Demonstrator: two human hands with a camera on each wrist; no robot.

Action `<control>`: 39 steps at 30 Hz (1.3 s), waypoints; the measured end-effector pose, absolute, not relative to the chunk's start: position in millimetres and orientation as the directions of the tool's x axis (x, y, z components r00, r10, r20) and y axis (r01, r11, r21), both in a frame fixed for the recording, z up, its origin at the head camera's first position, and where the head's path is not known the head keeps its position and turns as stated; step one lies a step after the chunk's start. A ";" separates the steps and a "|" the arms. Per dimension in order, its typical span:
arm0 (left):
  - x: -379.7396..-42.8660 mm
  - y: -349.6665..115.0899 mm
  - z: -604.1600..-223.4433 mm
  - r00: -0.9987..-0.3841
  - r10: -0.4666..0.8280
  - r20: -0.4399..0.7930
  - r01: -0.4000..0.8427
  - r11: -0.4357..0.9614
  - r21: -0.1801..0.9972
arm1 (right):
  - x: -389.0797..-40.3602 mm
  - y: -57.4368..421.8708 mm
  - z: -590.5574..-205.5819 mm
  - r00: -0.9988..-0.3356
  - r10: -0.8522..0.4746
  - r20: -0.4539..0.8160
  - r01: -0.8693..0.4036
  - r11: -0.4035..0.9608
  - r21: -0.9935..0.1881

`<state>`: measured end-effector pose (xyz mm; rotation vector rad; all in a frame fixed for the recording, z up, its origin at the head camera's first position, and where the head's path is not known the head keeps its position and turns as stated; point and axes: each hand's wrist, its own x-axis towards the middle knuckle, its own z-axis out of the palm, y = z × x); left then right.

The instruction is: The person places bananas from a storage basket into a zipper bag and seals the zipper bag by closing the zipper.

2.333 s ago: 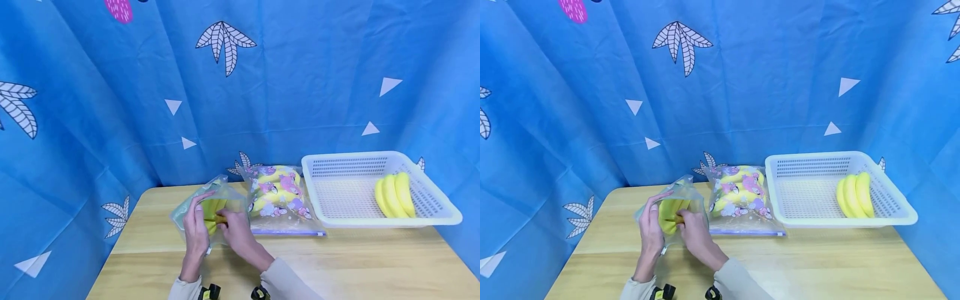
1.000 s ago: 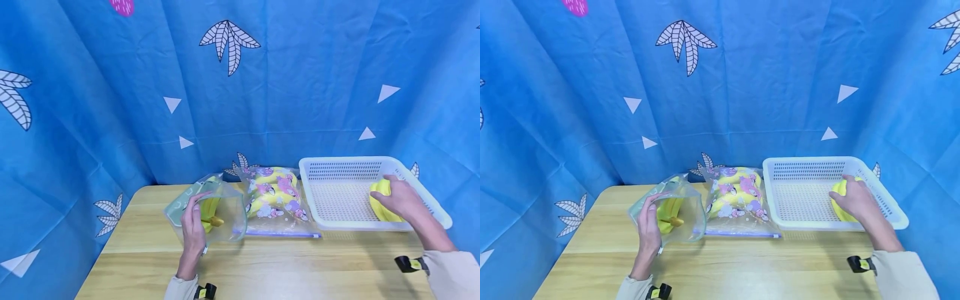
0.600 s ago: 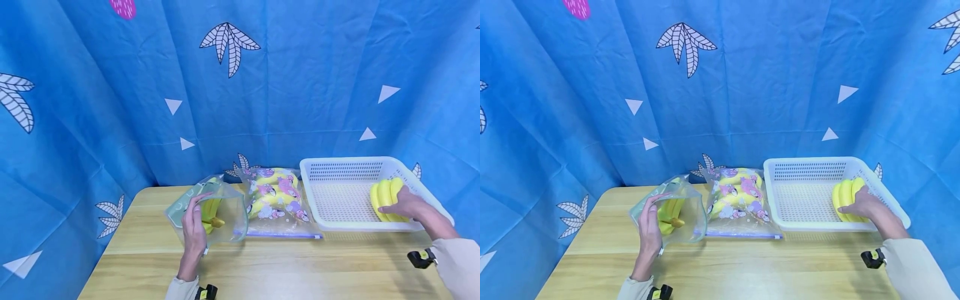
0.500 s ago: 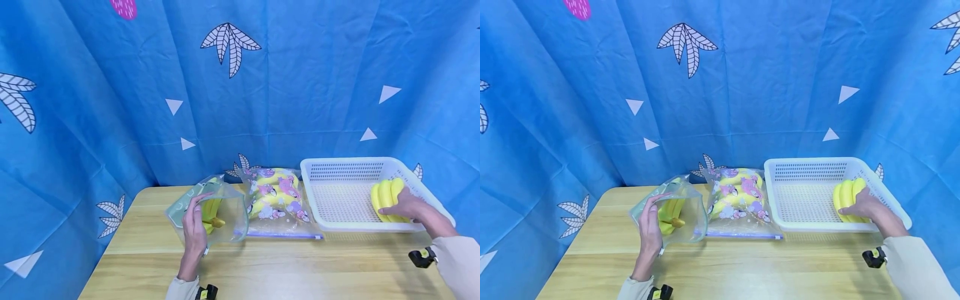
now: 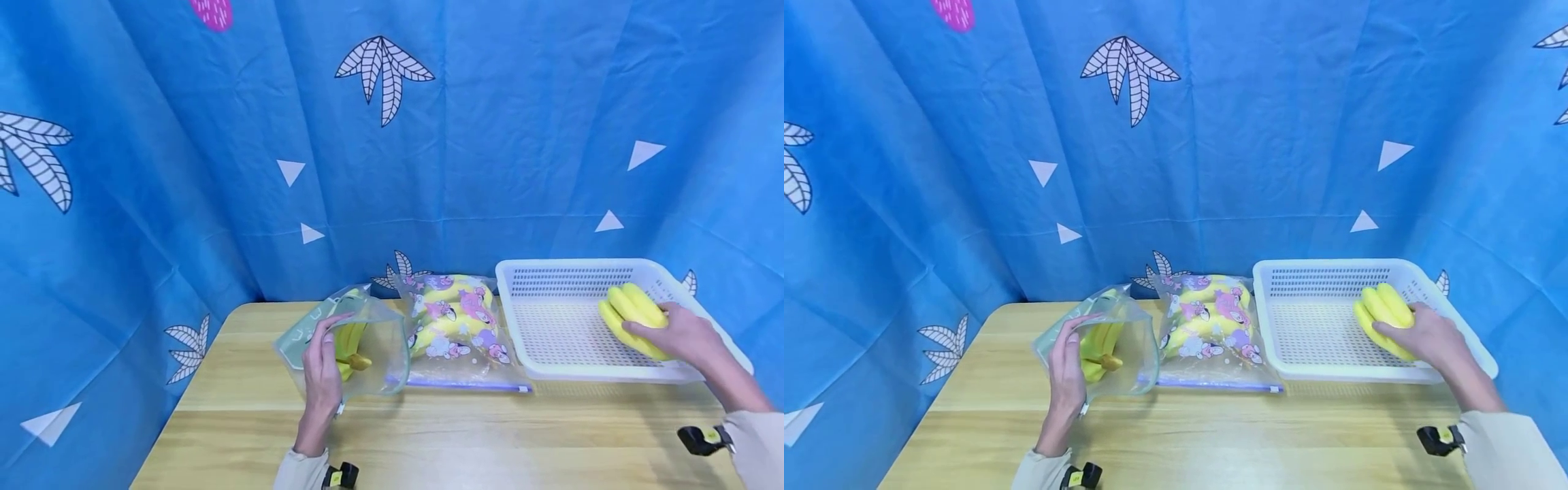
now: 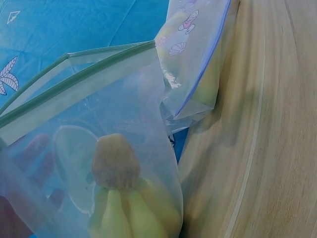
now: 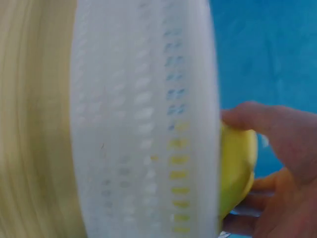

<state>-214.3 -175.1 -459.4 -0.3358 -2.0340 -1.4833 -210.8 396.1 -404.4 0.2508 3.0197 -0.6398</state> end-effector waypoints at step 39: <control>-208.0 -167.1 -442.0 -0.772 -0.022 0.635 0.564 0.437 0.701 | -181.3 46.2 -444.9 -0.736 -0.559 0.382 -0.654 0.733 -0.186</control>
